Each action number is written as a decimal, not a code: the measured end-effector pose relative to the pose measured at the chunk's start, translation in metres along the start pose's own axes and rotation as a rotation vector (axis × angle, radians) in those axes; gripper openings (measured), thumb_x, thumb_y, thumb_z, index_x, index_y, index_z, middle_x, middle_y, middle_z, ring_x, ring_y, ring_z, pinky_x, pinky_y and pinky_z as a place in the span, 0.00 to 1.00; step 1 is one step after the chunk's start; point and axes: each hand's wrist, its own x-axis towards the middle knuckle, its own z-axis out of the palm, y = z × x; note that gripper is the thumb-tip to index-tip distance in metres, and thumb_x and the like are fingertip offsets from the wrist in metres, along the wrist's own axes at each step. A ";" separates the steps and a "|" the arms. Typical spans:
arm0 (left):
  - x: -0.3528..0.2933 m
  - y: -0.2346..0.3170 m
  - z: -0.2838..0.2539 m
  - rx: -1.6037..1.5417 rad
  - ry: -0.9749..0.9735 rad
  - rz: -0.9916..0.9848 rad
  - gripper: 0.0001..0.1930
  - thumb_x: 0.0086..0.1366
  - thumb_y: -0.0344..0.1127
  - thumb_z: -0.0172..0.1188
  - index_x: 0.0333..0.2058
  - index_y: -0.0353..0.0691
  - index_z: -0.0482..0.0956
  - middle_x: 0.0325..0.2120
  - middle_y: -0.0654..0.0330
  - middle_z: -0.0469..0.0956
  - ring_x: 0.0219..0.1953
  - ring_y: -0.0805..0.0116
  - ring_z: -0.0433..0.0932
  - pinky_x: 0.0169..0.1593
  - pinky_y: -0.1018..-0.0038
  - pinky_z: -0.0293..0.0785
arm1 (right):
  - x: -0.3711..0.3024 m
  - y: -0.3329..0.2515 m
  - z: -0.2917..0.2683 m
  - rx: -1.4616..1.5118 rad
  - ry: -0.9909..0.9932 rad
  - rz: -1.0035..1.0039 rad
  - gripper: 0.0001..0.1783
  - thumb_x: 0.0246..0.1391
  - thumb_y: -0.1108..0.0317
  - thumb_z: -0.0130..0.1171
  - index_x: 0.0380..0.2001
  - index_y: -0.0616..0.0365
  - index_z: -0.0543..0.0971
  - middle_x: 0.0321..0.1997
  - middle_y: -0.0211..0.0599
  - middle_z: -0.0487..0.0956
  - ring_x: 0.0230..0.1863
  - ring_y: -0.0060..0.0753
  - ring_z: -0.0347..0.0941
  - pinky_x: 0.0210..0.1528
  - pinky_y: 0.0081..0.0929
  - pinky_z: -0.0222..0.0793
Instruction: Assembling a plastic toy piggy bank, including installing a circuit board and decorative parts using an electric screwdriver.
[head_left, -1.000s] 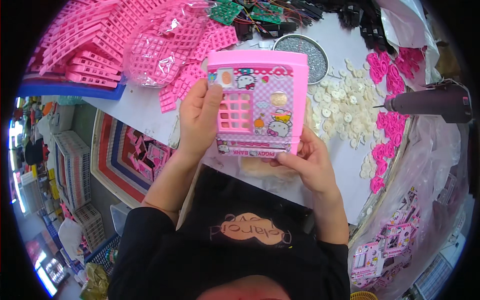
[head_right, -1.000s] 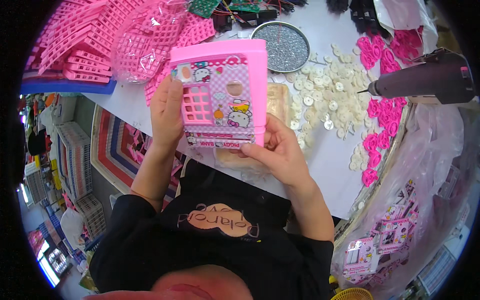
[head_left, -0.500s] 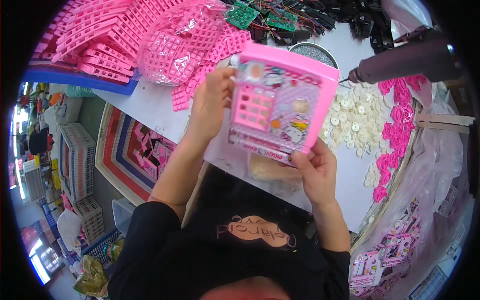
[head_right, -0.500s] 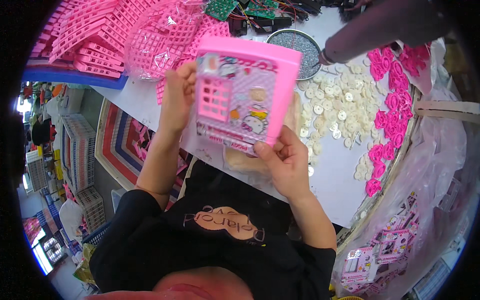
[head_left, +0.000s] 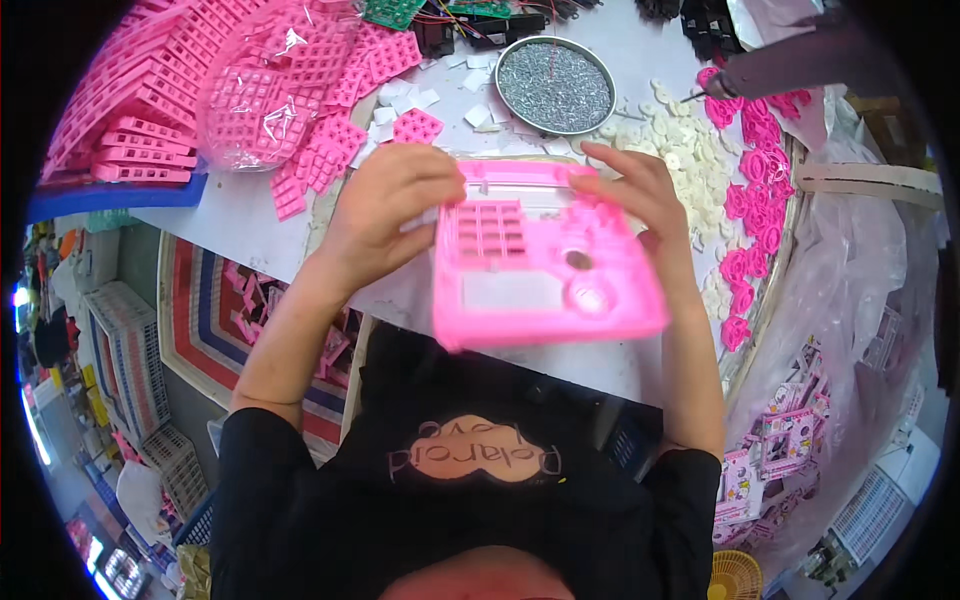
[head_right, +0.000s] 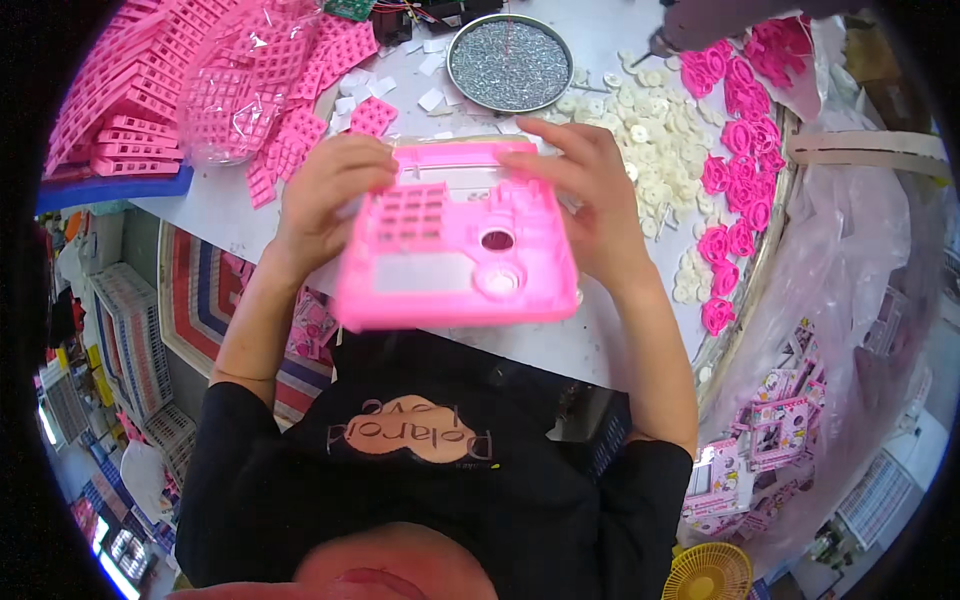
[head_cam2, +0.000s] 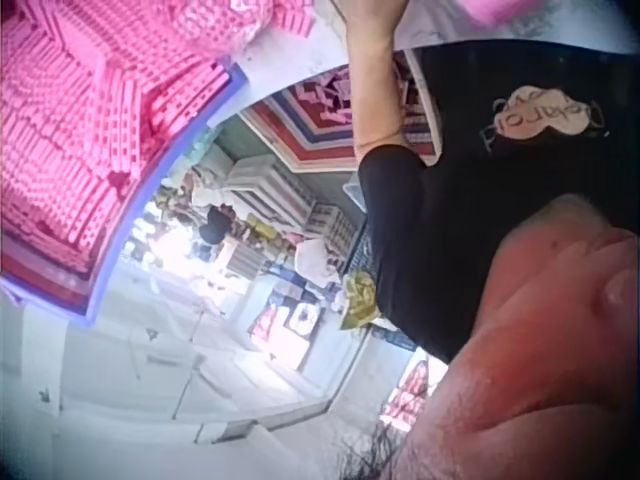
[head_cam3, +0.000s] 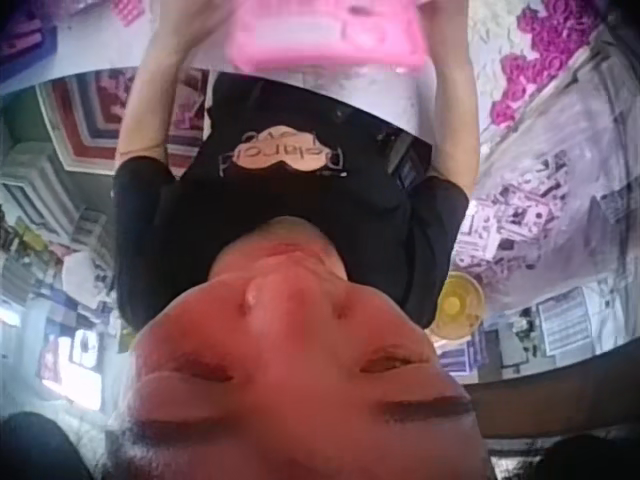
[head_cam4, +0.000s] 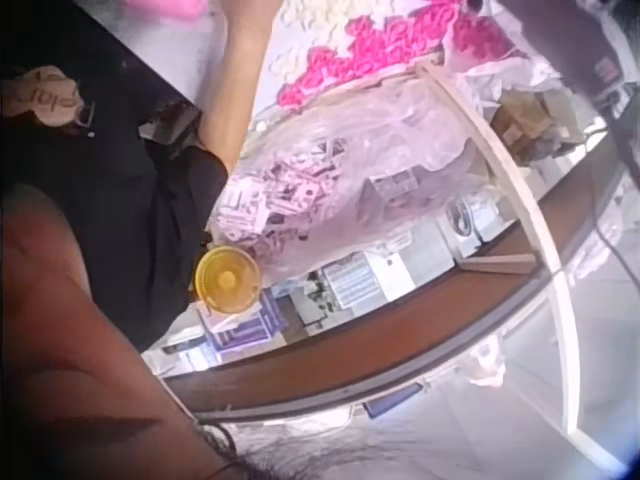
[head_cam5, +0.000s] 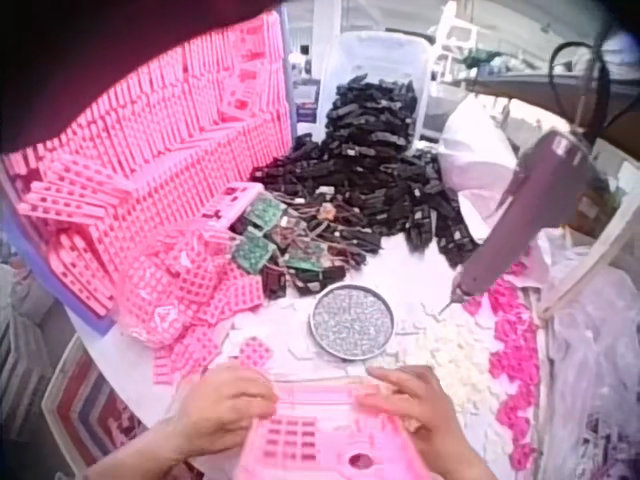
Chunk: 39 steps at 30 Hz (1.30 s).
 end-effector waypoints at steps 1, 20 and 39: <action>-0.006 0.001 0.001 0.050 -0.067 -0.001 0.16 0.51 0.29 0.69 0.41 0.41 0.81 0.46 0.57 0.81 0.52 0.50 0.77 0.54 0.57 0.73 | -0.004 0.005 0.000 -0.062 -0.052 -0.021 0.25 0.47 0.70 0.66 0.52 0.49 0.83 0.63 0.39 0.78 0.61 0.51 0.67 0.64 0.42 0.66; -0.032 0.055 0.029 0.190 -0.186 -0.202 0.17 0.51 0.29 0.68 0.43 0.48 0.83 0.49 0.60 0.79 0.59 0.54 0.74 0.69 0.42 0.50 | -0.023 -0.029 0.024 -0.444 -0.231 0.033 0.35 0.46 0.54 0.71 0.58 0.55 0.77 0.66 0.52 0.71 0.65 0.61 0.65 0.63 0.50 0.67; -0.016 0.045 0.030 0.147 -0.245 -0.169 0.23 0.53 0.37 0.71 0.49 0.45 0.81 0.57 0.56 0.74 0.64 0.52 0.69 0.70 0.46 0.55 | -0.031 -0.013 0.051 -0.383 -0.068 0.093 0.35 0.48 0.59 0.69 0.58 0.63 0.73 0.67 0.53 0.68 0.66 0.67 0.60 0.67 0.54 0.61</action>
